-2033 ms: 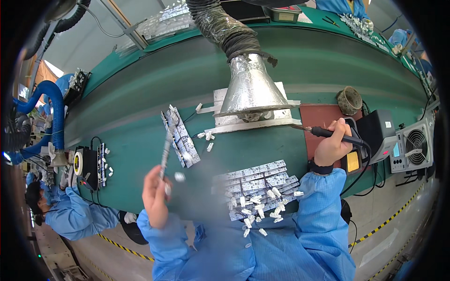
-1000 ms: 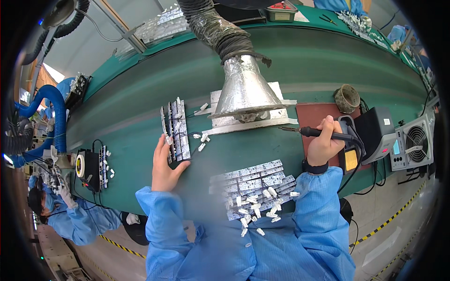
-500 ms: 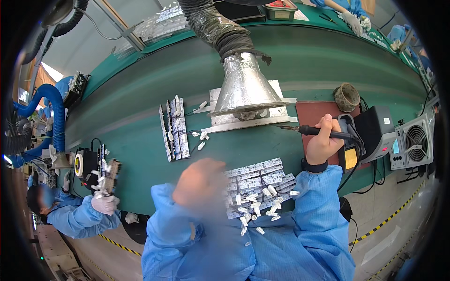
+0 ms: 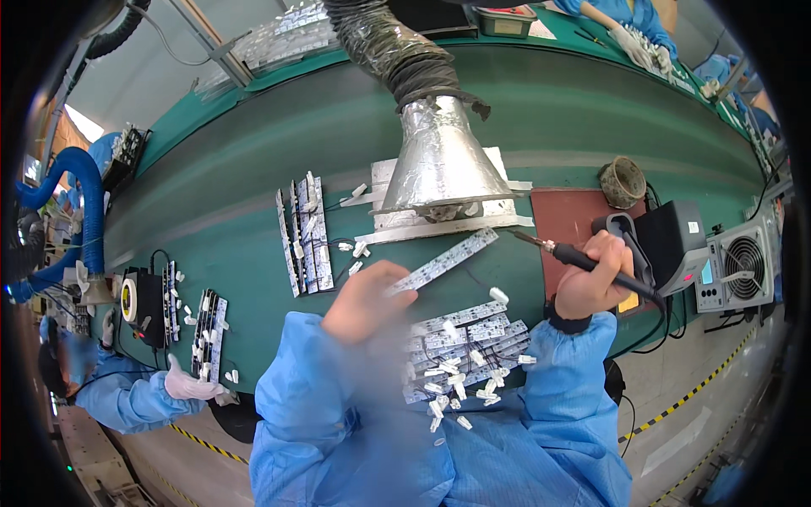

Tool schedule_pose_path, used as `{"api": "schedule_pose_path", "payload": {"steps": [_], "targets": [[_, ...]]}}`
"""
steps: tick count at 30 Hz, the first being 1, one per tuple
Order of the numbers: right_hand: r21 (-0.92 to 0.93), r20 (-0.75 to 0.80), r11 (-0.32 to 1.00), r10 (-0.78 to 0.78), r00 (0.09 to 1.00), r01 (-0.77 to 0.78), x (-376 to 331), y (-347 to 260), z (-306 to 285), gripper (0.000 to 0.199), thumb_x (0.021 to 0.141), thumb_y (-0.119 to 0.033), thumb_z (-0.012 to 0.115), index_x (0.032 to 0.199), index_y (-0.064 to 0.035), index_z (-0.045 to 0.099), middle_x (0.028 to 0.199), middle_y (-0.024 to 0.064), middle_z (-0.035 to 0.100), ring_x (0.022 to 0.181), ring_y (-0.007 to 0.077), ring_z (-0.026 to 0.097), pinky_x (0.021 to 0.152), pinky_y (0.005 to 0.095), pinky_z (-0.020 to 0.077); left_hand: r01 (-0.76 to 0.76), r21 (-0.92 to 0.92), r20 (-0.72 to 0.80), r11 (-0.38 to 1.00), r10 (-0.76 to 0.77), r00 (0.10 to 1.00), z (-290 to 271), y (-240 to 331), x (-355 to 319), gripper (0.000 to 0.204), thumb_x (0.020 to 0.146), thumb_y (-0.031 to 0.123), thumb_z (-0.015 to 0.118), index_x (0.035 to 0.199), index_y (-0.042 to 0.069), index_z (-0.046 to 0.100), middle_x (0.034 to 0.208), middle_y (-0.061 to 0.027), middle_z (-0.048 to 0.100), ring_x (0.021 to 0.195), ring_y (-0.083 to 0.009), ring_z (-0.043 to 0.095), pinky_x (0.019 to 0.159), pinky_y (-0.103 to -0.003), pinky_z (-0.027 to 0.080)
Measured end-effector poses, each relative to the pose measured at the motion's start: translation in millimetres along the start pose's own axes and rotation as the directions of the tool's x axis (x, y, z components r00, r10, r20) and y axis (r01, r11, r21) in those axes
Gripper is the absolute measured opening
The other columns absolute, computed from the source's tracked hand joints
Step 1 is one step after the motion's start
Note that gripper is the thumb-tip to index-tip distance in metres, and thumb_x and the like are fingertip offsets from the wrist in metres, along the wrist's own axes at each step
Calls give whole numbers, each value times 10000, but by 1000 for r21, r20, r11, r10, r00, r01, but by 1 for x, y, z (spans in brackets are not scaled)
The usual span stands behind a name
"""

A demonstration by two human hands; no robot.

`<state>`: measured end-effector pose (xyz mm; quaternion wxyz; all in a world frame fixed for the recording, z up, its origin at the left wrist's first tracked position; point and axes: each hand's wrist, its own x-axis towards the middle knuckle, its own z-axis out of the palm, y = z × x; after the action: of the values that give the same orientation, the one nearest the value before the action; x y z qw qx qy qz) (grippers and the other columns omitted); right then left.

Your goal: The person solders wires onto LED circuit strips one by one using a soldering iron and sets the strips on the table.

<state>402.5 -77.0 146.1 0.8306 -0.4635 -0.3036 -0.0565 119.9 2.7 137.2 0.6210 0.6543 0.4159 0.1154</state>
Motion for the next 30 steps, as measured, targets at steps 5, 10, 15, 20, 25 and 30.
{"api": "schedule_pose_path", "payload": {"steps": [5, 10, 15, 20, 25, 30], "targets": [[-35, 348, 991, -107, 931, 127, -34, -17, 6, 384, 1028, -137, 482, 662, -51, 406, 581, 42, 401, 506, 114, 325, 479, 316, 239, -226, 41, -82, 973, 229, 970, 6, -12, 3, 366, 960, 37, 665, 1307, -6, 557, 1151, -83, 668, 1038, -163, 645, 912, -300, 520], [190, 612, 938, -343, 712, 289, -47, -18, 25, 289, 944, -63, 551, 666, -36, 476, 485, 41, 382, 390, 159, 324, 398, 334, 221, -238, 267, -177, 934, 290, 940, 18, -7, -6, 349, 932, -5, 640, 1277, -13, 585, 1144, -174, 687, 1058, -273, 674, 935, -348, 513], [233, 655, 927, -372, 657, 293, -50, -21, 29, 277, 936, -55, 566, 672, -33, 484, 494, 37, 443, 391, 154, 359, 400, 321, 242, -254, 264, -193, 930, 309, 931, 21, -7, -8, 357, 928, -7, 637, 1281, -11, 586, 1150, -184, 687, 1055, -297, 682, 924, -361, 523], [273, 719, 918, -394, 573, 288, -51, -23, 33, 214, 904, -21, 605, 715, -19, 507, 513, 34, 440, 407, 156, 352, 414, 321, 239, -270, 271, -201, 924, 329, 923, 22, -9, -7, 361, 927, -10, 634, 1284, -14, 585, 1150, -187, 688, 1054, -303, 686, 922, -367, 528], [299, 738, 916, -400, 543, 268, -52, -21, 33, 175, 874, 9, 631, 738, -11, 524, 529, 37, 430, 419, 157, 341, 419, 322, 238, -284, 255, -202, 924, 338, 919, 22, -9, -6, 358, 924, -16, 635, 1280, -20, 590, 1138, -192, 693, 1056, -306, 686, 931, -367, 527], [266, 779, 933, -357, 516, 243, -51, -23, 32, 213, 837, 43, 670, 707, -29, 518, 580, 41, 434, 449, 201, 416, 428, 330, 323, -280, 265, -204, 923, 338, 919, 21, -7, -8, 356, 925, -16, 634, 1279, -18, 592, 1138, -194, 694, 1061, -306, 686, 935, -369, 527]]}}
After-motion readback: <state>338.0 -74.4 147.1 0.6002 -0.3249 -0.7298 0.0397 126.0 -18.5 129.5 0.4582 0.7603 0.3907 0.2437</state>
